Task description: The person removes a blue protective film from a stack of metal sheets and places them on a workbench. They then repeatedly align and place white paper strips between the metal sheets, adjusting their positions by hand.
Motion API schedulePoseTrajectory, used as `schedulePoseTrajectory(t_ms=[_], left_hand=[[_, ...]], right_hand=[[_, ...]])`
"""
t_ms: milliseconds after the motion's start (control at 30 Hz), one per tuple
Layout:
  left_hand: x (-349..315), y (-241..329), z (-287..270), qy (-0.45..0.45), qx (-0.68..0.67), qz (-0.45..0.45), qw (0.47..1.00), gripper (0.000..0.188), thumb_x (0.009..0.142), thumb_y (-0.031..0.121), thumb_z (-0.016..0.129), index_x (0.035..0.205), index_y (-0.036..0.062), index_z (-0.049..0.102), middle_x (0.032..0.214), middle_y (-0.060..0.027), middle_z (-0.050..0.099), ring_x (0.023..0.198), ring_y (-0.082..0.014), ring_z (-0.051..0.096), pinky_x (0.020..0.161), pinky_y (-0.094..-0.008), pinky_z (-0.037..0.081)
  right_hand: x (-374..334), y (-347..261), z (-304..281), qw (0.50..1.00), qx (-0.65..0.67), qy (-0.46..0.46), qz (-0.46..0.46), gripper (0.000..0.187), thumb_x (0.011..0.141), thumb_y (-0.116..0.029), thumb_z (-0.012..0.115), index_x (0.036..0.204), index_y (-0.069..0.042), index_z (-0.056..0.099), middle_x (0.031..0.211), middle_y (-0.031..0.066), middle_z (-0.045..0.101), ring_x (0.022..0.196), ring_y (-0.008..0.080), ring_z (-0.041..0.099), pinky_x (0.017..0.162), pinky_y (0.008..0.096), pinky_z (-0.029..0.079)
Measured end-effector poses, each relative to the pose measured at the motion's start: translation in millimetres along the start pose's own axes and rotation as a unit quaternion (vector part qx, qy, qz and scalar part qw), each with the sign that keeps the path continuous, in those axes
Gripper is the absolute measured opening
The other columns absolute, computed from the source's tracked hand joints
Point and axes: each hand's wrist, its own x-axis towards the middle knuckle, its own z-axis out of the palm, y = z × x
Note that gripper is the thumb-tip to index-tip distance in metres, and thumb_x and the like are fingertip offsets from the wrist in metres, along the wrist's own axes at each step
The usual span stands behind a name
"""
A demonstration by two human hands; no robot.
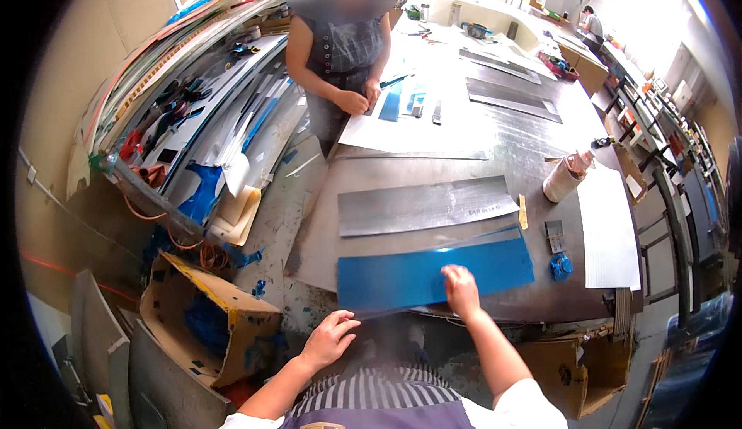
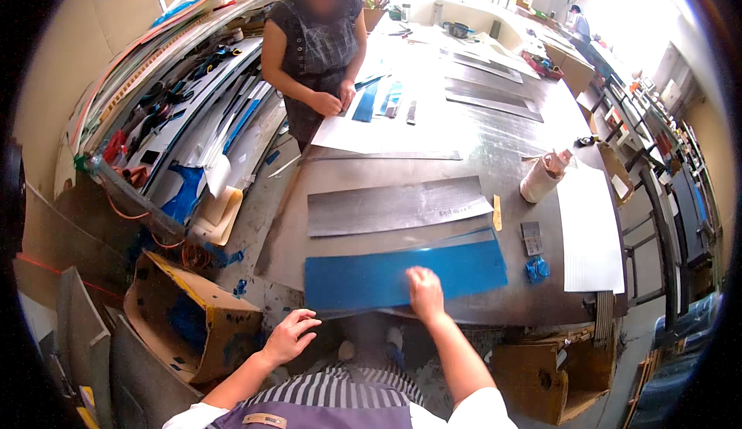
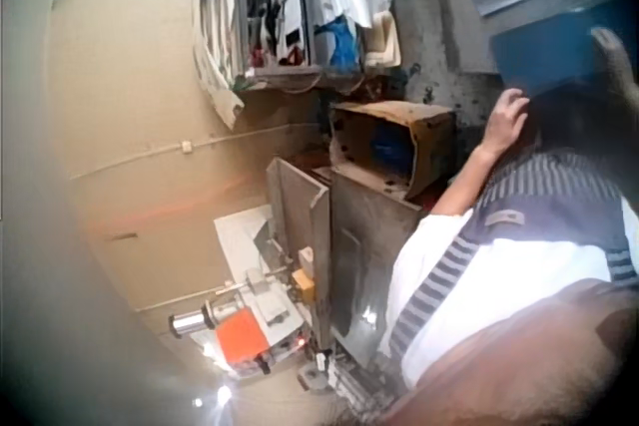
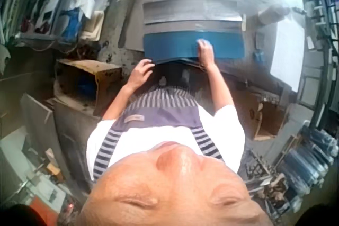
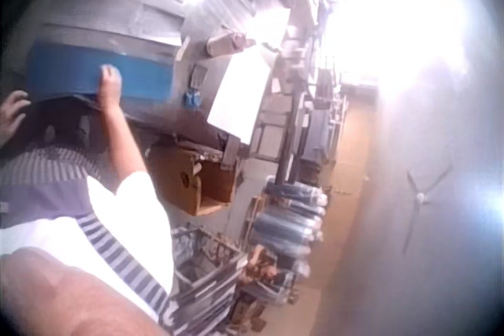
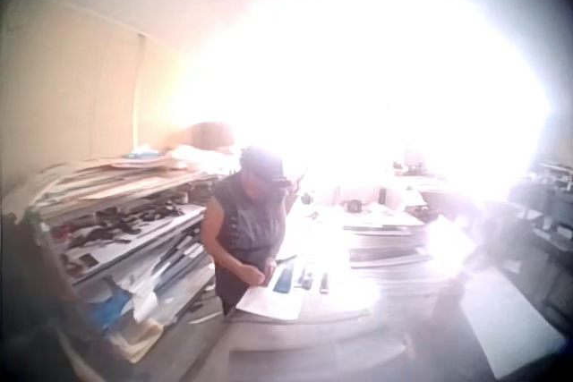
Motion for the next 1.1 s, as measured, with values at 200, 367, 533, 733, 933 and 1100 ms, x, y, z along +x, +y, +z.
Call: schedulePoseTrajectory(t_ms=[200, 367, 533, 733, 933, 1100], left_hand=[[44, 8, 10, 0.028, -0.002, -0.087, 0.996, 0.026, 0.082, 0.008, 0.070, 0.108, 0.0041, 0.067, 0.115, -0.0140, 0.060, 0.103, -0.0316, 0.062, 0.089, -0.0384, 0.052], [67, 33, 41, 0.027, -0.038, -0.212, 0.976, 0.026, 0.083, 0.012, 0.070, 0.109, 0.0060, 0.069, 0.113, -0.0119, 0.063, 0.102, -0.0315, 0.063, 0.084, -0.0384, 0.053], [97, 54, 59, 0.013, -0.063, -0.250, 0.966, 0.026, 0.085, 0.015, 0.069, 0.110, 0.0071, 0.069, 0.112, -0.0122, 0.065, 0.101, -0.0317, 0.064, 0.086, -0.0369, 0.053], [117, 53, 68, 0.066, -0.041, -0.227, 0.971, 0.025, 0.086, 0.012, 0.068, 0.111, 0.0054, 0.068, 0.109, -0.0130, 0.066, 0.099, -0.0323, 0.065, 0.085, -0.0373, 0.054], [77, 56, 71, 0.132, -0.076, -0.253, 0.955, 0.027, 0.087, 0.014, 0.069, 0.113, 0.0059, 0.069, 0.111, -0.0135, 0.067, 0.102, -0.0314, 0.065, 0.088, -0.0374, 0.053], [28, 66, 72, 0.209, -0.115, -0.204, 0.949, 0.032, 0.091, 0.021, 0.067, 0.119, 0.0044, 0.064, 0.122, -0.0150, 0.063, 0.113, -0.0319, 0.061, 0.096, -0.0386, 0.049]], right_hand=[[209, 163, 34, 0.987, -0.153, 0.025, -0.049, 0.034, 0.084, -0.004, 0.054, 0.118, -0.001, 0.061, 0.121, 0.0164, 0.062, 0.119, 0.0326, 0.055, 0.102, 0.0421, 0.043], [335, 248, 66, 0.962, -0.260, -0.078, -0.013, 0.060, 0.083, -0.002, 0.055, 0.142, -0.003, 0.044, 0.137, 0.0144, 0.052, 0.133, 0.0308, 0.045, 0.114, 0.0411, 0.031], [365, 268, 77, 0.945, -0.228, -0.234, 0.012, 0.057, 0.074, -0.006, 0.067, 0.128, -0.004, 0.051, 0.120, 0.0148, 0.058, 0.122, 0.0329, 0.051, 0.110, 0.0413, 0.037], [351, 262, 44, 0.943, -0.248, -0.223, -0.018, 0.031, 0.071, -0.010, 0.067, 0.102, -0.006, 0.061, 0.107, 0.0143, 0.062, 0.110, 0.0318, 0.058, 0.089, 0.0435, 0.051], [347, 134, -6, 0.978, 0.087, -0.188, -0.031, 0.042, 0.066, -0.003, 0.061, 0.108, -0.002, 0.060, 0.086, 0.0193, 0.060, 0.083, 0.0300, 0.063, 0.077, 0.0371, 0.050], [243, -6, -27, 0.914, 0.259, -0.297, -0.098, 0.056, 0.065, 0.001, 0.056, 0.121, 0.007, 0.057, 0.095, 0.0195, 0.061, 0.091, 0.0273, 0.060, 0.088, 0.0341, 0.047]])
